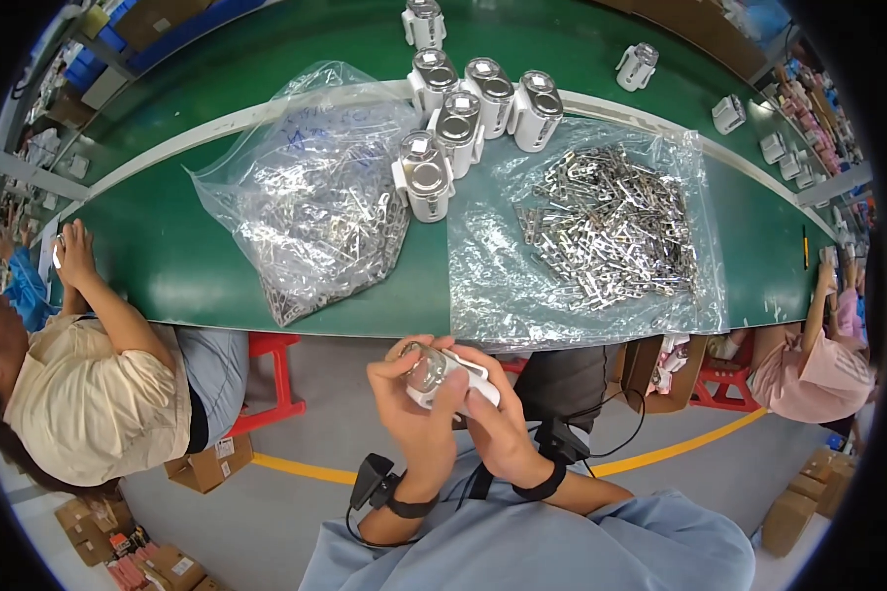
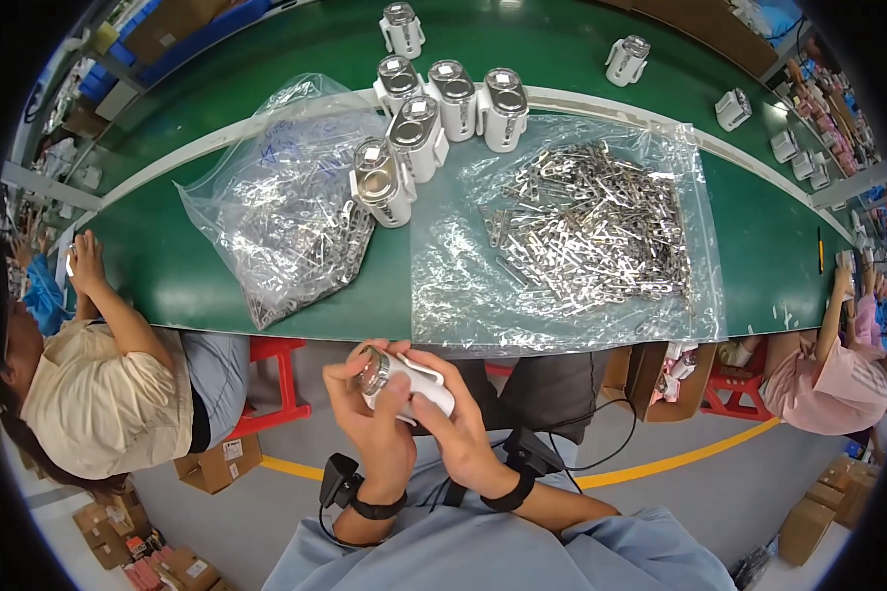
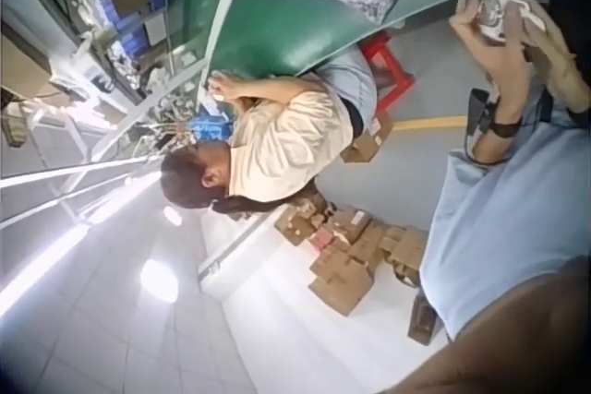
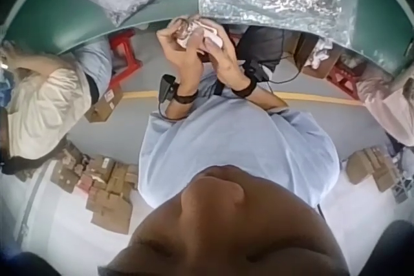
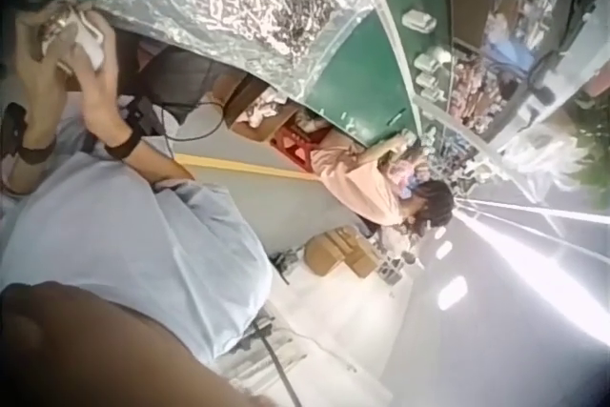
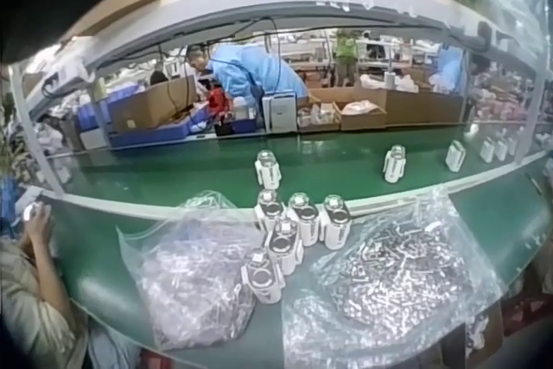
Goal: The person assembles a device by picking up a white housing, retrieving a metal clip from a pile, and pressing the clip into the housing. After fitting the clip, the person places the unit onto a conveyor belt and repeats the process.
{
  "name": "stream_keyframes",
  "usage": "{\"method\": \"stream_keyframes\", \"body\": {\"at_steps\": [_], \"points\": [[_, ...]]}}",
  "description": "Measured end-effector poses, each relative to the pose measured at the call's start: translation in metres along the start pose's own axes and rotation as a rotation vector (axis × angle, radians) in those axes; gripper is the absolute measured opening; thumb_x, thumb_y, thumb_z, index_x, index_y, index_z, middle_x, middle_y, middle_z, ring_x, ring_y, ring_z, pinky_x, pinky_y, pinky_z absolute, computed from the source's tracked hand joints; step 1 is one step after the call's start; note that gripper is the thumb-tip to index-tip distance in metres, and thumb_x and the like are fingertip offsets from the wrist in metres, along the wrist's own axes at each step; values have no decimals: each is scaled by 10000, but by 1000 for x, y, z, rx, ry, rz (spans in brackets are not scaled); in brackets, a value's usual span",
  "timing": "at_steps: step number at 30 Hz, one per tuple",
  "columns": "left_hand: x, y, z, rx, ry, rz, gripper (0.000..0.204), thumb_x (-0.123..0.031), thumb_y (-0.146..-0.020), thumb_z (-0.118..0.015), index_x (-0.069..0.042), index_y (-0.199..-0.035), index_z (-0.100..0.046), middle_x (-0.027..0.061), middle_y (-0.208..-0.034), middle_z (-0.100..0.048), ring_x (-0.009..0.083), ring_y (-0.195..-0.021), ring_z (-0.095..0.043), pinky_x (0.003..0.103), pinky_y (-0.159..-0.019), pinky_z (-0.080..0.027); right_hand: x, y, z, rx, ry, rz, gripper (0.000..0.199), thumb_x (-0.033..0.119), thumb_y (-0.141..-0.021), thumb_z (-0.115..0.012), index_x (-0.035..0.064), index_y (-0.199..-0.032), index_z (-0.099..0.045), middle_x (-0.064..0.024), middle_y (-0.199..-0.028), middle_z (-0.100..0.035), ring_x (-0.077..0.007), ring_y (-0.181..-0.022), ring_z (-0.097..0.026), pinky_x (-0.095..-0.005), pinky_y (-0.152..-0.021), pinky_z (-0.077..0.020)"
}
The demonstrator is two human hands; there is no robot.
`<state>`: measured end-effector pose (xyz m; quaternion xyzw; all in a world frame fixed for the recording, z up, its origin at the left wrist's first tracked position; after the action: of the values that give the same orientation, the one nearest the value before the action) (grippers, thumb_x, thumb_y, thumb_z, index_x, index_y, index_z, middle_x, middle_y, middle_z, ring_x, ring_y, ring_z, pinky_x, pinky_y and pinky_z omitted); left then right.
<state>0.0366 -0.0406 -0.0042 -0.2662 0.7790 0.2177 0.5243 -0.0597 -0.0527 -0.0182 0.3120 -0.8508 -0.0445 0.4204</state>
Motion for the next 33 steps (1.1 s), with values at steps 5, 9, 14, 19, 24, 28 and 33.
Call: {"method": "stream_keyframes", "body": {"at_steps": [5, 9, 14, 19, 24, 28, 33], "points": [[9, 8, 9, -20, -245, 63, 514, 65, -812, -673, -59, -1250, -435, 138, -1139, -568, 193, -1037, -586, 300, -904, -470, -22, -5, 17, -117, -173, -155, 440, 346, -974, -541, 69, -1312, -490, -90, -1214, -573, -169, -1159, -529, -276, -931, -424], [13, -4, 15, 81, -385, 89, 646, 43, -836, -655, -59, -1404, -362, 125, -1097, -589, 165, -1048, -574, 278, -890, -460, -41, -24, 41, -208, -314, -462, 416, 463, -973, -460, 123, -1174, -591, -51, -1013, -632, -147, -879, -588, -227, -705, -432], [24, -20, -1, 95, -274, 151, 673, 8, -875, -611, -59, -1479, -320, 115, -1022, -602, 144, -951, -575, 257, -843, -459, -61, -36, 55, 48, -383, -747, 484, 563, -974, -366, 164, -1051, -630, -14, -825, -625, -130, -608, -514, -220, -524, -355], [32, -10, -10, -40, -376, 257, 477, -158, -981, -463, -43, -1439, -394, 132, -998, -633, 153, -883, -592, 258, -818, -470, -77, -40, 64, 170, -560, -860, 504, 558, -984, -317, 169, -1096, -616, -23, -859, -656, -141, -590, -528, -282, -454, -380], [31, -9, -6, -120, -494, 170, 480, -300, -1033, -344, -36, -1427, -411, 172, -1065, -646, 200, -931, -637, 297, -818, -507, -55, -31, 56, -24, -425, -969, 565, 597, -981, -324, 139, -1160, -601, -67, -918, -650, -209, -708, -598, -331, -606, -486], [35, -24, -5, 77, 29, 490, 509, -337, -1044, -336, -65, -1474, -332, 192, -1118, -633, 264, -990, -667, 353, -816, -545, -30, 7, 64, 287, -689, -793, 526, 479, -977, -470, 114, -1354, -507, -110, -1159, -638, -297, -1021, -648, -454, -869, -523], [21, -25, -11, 275, -17, 558, 565, -280, -1027, -415, -128, -1528, -205, 212, -1138, -621, 328, -971, -682, 394, -837, -554, 162, 4, 36, 420, -36, -298, 1103, 353, -745, -827, 62, -1555, -138, -167, -1330, -539, -332, -1187, -581, -501, -985, -482]]}}
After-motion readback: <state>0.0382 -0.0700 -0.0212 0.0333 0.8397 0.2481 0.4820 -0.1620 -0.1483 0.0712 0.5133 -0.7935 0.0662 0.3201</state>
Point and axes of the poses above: each hand's wrist, its own y-axis away from the middle knuckle, its own z-axis out of the back of the hand, x = y × z, the point moved 6 cm from there along -y, towards the middle knuckle
